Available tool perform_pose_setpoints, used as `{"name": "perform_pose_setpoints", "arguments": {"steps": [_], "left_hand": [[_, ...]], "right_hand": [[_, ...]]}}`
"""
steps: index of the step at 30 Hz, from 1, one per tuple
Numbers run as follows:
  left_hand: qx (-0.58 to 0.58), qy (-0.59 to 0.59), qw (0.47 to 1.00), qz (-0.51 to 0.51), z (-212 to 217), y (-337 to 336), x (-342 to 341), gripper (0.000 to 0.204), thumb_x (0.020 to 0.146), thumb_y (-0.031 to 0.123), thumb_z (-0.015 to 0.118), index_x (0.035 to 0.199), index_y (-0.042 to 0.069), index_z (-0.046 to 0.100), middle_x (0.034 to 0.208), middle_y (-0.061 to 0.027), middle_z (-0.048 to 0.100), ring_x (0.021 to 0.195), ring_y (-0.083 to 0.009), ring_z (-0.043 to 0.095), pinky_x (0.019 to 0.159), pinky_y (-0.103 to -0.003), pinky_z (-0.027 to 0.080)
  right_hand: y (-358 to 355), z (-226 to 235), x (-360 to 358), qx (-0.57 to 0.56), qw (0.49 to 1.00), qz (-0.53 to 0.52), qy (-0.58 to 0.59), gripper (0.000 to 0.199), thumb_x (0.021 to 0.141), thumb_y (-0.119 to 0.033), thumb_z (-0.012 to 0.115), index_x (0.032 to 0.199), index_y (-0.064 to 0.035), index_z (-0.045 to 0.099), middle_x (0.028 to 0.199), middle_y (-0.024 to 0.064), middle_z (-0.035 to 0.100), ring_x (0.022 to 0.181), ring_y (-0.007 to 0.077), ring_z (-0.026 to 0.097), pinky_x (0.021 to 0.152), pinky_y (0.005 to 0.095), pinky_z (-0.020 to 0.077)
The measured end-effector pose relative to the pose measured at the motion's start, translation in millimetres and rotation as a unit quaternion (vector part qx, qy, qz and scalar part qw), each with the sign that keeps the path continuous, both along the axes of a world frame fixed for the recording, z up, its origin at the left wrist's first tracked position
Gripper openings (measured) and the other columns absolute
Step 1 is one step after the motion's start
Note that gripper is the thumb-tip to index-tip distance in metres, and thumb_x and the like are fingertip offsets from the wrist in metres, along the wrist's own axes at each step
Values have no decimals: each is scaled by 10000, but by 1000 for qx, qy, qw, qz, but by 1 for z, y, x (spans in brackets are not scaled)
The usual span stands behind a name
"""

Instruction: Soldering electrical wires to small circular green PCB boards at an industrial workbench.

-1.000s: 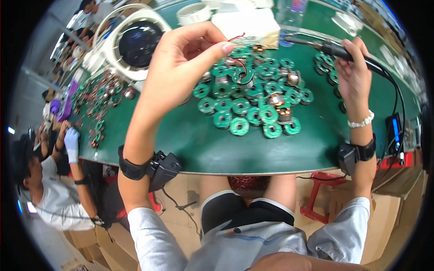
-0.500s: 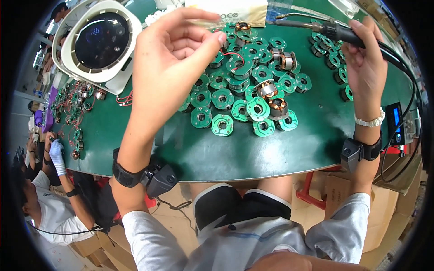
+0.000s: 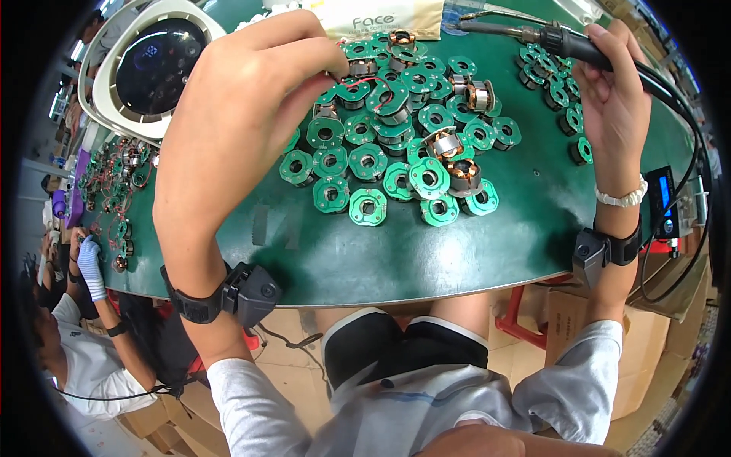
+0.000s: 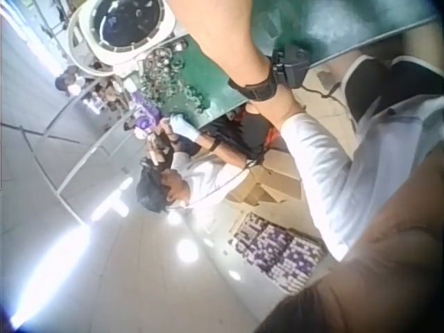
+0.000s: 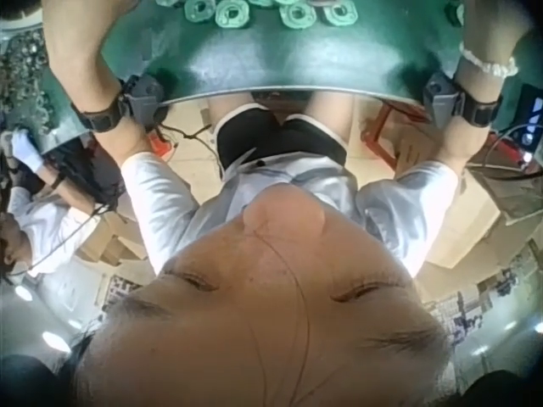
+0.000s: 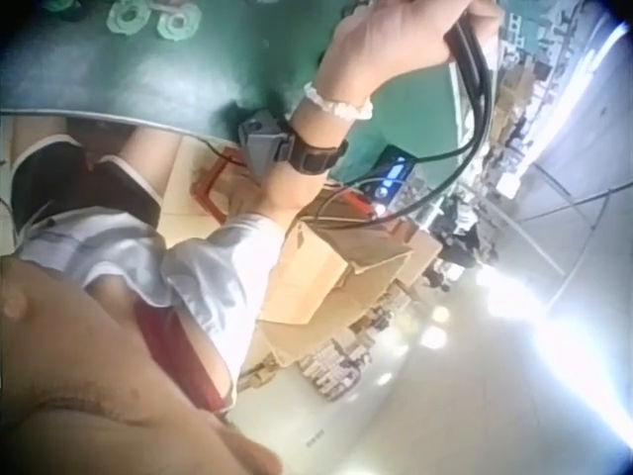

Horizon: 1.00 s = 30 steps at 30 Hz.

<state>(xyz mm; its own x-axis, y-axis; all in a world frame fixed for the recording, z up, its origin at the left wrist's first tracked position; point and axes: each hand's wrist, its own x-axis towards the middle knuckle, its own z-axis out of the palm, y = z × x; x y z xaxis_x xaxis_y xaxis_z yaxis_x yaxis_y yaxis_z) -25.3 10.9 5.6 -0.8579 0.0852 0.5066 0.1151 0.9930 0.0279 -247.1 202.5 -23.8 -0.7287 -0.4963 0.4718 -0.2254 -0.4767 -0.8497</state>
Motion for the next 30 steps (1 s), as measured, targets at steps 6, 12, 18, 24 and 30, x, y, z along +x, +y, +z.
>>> {"name": "perform_pose_setpoints", "arguments": {"steps": [6,12,18,24,30], "left_hand": [[-70,118,990,-29,6,8,-17,71,722,61,591,705,-7,581,661,-76,528,653,-142,484,605,-269,374],[92,108,987,-72,-12,5,-20,75,694,-30,593,747,5,554,716,-38,540,647,-132,473,603,-238,364],[111,89,989,-33,-19,10,-19,69,704,-37,581,749,8,554,703,-20,531,621,-89,456,555,-212,336],[120,94,988,-21,-20,9,-17,54,730,-25,588,769,10,572,743,-17,556,652,-87,459,575,-213,325],[145,117,981,-47,-22,7,-18,70,738,-23,597,798,12,588,790,-15,576,678,-83,461,586,-205,311]], "right_hand": [[0,2,1,-9,1000,-12,-10,164,819,-77,559,681,-67,471,549,-47,341,435,9,247,460,160,256],[2,8,14,-20,998,-24,-46,129,805,-89,579,713,-70,491,550,-53,338,433,10,248,466,159,261],[6,4,20,21,999,14,33,197,811,-69,556,673,-91,417,566,-35,356,425,15,253,452,166,254],[-5,1,40,43,996,52,61,242,828,-53,509,652,-94,349,598,-23,371,429,22,224,435,170,229],[-6,-2,42,64,995,37,69,240,830,-51,503,660,-95,340,617,-18,375,433,24,222,431,169,221]]}}
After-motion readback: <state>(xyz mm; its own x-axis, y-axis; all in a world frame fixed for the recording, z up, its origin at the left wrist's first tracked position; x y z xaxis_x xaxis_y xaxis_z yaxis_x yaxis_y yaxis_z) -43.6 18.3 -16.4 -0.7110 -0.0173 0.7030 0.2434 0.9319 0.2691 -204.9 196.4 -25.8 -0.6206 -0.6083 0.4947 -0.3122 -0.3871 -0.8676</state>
